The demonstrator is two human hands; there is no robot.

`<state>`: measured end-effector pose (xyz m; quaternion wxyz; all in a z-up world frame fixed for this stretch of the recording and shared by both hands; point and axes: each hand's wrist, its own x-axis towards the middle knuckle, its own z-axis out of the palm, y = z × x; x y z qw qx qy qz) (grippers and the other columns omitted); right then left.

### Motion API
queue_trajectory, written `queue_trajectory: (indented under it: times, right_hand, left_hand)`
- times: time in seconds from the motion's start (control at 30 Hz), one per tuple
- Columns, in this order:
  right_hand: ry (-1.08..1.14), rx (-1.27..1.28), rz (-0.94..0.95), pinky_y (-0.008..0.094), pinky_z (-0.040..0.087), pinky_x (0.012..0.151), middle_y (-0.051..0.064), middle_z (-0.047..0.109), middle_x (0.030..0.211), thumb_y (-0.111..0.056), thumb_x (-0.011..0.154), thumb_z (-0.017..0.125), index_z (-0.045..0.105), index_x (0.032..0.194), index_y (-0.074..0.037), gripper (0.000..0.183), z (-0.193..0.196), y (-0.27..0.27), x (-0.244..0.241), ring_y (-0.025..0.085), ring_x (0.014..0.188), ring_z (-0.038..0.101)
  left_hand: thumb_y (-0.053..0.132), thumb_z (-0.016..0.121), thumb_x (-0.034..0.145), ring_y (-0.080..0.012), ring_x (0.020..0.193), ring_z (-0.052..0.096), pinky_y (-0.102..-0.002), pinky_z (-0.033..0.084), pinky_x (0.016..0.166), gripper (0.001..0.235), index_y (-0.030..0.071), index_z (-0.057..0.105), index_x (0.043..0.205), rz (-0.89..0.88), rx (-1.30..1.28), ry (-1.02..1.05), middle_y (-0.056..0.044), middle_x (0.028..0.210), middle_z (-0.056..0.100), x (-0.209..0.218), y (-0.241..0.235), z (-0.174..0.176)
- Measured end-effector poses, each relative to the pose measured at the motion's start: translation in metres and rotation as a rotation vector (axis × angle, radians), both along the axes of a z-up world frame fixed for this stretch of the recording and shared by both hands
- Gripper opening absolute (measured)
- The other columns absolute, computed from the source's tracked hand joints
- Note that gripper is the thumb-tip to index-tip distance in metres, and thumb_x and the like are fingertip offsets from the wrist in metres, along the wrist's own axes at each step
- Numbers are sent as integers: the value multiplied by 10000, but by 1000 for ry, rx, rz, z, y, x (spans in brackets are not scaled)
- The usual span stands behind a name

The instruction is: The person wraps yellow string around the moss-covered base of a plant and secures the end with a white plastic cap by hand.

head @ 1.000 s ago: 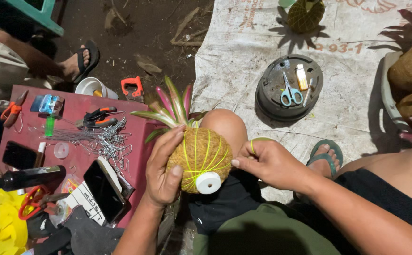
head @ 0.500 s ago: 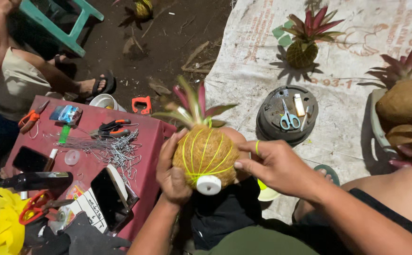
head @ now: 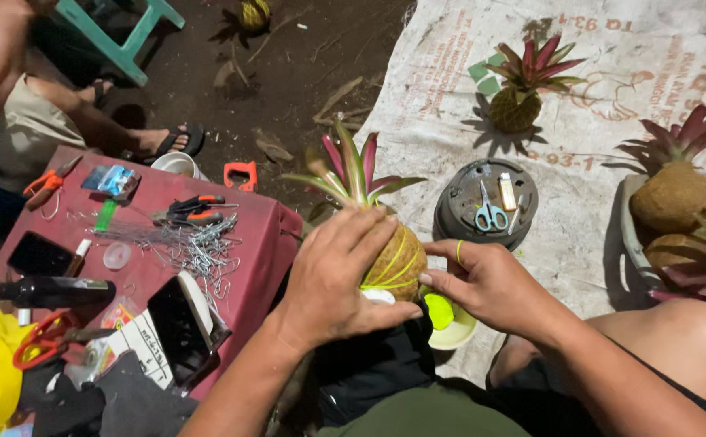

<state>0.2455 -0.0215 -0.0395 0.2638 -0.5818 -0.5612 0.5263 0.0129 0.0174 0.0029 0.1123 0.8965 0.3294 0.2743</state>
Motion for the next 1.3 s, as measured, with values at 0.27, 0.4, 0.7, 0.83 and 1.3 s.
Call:
queue_trajectory:
  times: [0.27,0.4,0.7,0.83,1.3]
  right_hand:
    - [-229,252,171,364,449,454,122,565,516,-228,839,783,648,699,-25,281,42,-33,27,196,446,535]
    - [-147,355,171,344,437,430,84,579,509,-187,845,760,622,636,-46,287,37,-44,36,152,436,539]
    - [-205,41,116,354,424,427,77,510,461,-240,857,733,647,688,-35,279,10,-26,54,130,432,446]
    - [-155,-371,67,351,464,489,91,595,556,-249,956,706,693,792,-29,275,12,-12,54,141,466,595]
    - [-197,131,236,375,537,564,129,706,651,-277,900,707,737,871,-55,226,-15,33,29,258,575,691]
  left_hand:
    - [522,873,689,-383,1290,578,-505,457,1063,835,25,627,1313,-11,14,-17,-154,1344,630,2,4,-6]
    - [495,873,680,-393,1285,575,-507,456,1052,816,22,635,1301,-15,5,-12,-158,1339,630,1,5,-4]
    - [445,881,683,-391,1279,583,-507,468,1054,773,33,636,1290,-19,9,-28,-152,1331,630,4,3,-5]
    - [453,876,679,-389,1256,589,-510,469,1041,779,27,639,1287,-24,6,-12,-151,1306,633,7,4,-4]
    - [451,882,689,-394,1263,590,-510,478,1065,771,32,639,1288,-31,-20,-43,-145,1324,637,1,5,-7]
